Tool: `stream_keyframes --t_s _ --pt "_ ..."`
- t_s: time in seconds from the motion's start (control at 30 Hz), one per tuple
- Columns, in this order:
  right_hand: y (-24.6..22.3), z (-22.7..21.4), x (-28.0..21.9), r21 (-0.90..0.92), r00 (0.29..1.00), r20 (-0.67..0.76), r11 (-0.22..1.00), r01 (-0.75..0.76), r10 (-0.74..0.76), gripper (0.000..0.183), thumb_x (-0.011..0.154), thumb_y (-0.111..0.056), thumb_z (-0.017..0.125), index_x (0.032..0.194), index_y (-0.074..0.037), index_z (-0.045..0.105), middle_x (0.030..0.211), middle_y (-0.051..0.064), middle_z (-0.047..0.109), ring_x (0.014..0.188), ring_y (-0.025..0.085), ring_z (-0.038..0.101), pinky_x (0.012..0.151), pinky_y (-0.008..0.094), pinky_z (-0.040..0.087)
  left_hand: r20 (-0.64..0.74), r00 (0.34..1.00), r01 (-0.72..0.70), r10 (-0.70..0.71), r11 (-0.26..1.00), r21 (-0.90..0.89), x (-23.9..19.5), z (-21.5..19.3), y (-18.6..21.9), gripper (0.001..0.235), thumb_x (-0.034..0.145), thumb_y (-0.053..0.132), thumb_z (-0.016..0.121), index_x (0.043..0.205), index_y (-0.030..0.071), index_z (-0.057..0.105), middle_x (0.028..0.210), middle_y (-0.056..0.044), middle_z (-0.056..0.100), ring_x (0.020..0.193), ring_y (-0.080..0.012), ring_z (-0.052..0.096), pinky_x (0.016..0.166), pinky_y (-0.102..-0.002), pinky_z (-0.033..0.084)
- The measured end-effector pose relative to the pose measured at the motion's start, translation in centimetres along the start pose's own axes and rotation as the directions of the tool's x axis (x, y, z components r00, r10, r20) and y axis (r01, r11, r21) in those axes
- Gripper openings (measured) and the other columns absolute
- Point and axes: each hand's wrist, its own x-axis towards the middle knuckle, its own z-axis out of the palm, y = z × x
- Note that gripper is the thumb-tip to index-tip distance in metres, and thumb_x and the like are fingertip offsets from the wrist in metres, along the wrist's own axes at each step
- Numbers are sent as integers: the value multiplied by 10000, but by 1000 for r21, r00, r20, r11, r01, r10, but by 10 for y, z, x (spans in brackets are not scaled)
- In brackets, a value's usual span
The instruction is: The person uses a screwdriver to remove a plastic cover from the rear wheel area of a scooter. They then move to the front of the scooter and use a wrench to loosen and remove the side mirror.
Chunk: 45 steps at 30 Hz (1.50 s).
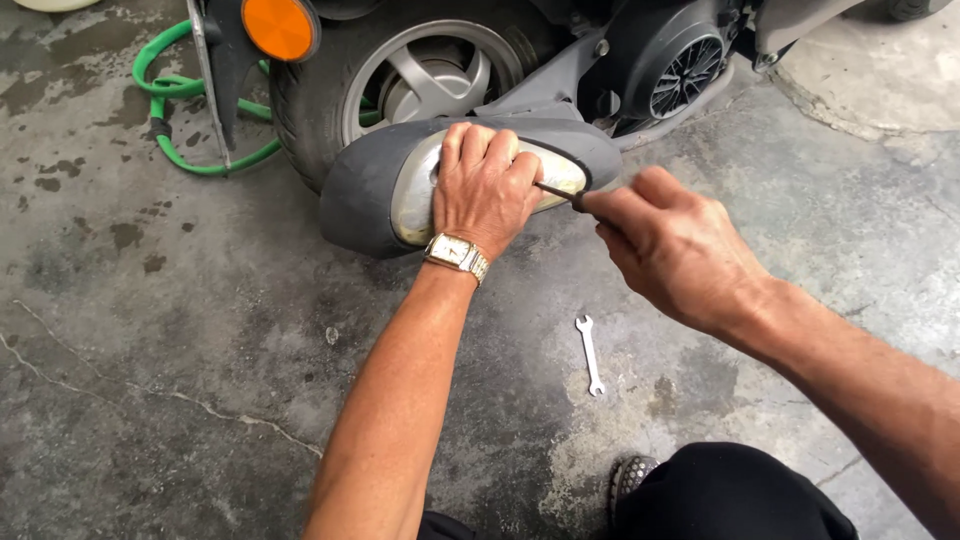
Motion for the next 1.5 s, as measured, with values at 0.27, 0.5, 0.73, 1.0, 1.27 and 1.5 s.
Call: stream_keyframes --t_s 0.27,0.5,0.73,1.0,1.27,1.5 --pt "-32 -19 23 50 895 176 904 -424 410 331 895 -249 505 1153 -41 492 684 160 572 470 296 585 395 413 490 188 982 3 6 999 -49 -2 -7 -4 218 607 358 788 757 264 659 721 9 483 737 -232 459 859 -406 328" --pt "-10 10 -1 -74 976 69 976 -203 208 226 876 -185 528 1086 -101 521 783 109 524 475 316 532 380 439 463 70 997 12 -11 1000 -10 -2 -1 0 143 636 188 713 606 181 573 660 -15 446 672 -246 428 825 -403 358" --pt "-27 -19 22 198 812 256 794 -575 524 386 847 -287 509 1181 -93 501 1018 136 641 823 273 649 672 416 551 139 990 6 -8 1000 17 -2 -1 -5 246 581 356 771 722 230 614 703 3 482 712 -236 455 852 -392 332" --pt "-7 0 6 129 986 0 977 -167 169 147 874 -101 533 1001 -29 558 796 134 599 577 258 574 467 373 487 82 997 12 -10 1000 -21 -3 3 -2 114 638 219 714 606 237 606 659 13 464 697 -238 444 838 -395 329" --pt "-9 -7 14 214 914 149 890 -403 378 258 820 -179 598 1052 -68 574 1010 141 590 789 249 641 706 359 565 126 992 -10 11 1000 -6 -1 -1 -5 256 577 353 806 674 247 594 681 20 470 707 -225 453 838 -379 325" --pt "6 2 11 66 743 276 759 -647 609 292 820 -372 561 1028 -181 636 742 58 691 736 290 656 630 430 534 55 998 45 -38 990 -132 -11 18 -6 133 645 220 718 637 224 585 674 17 440 811 -177 479 934 -437 283"
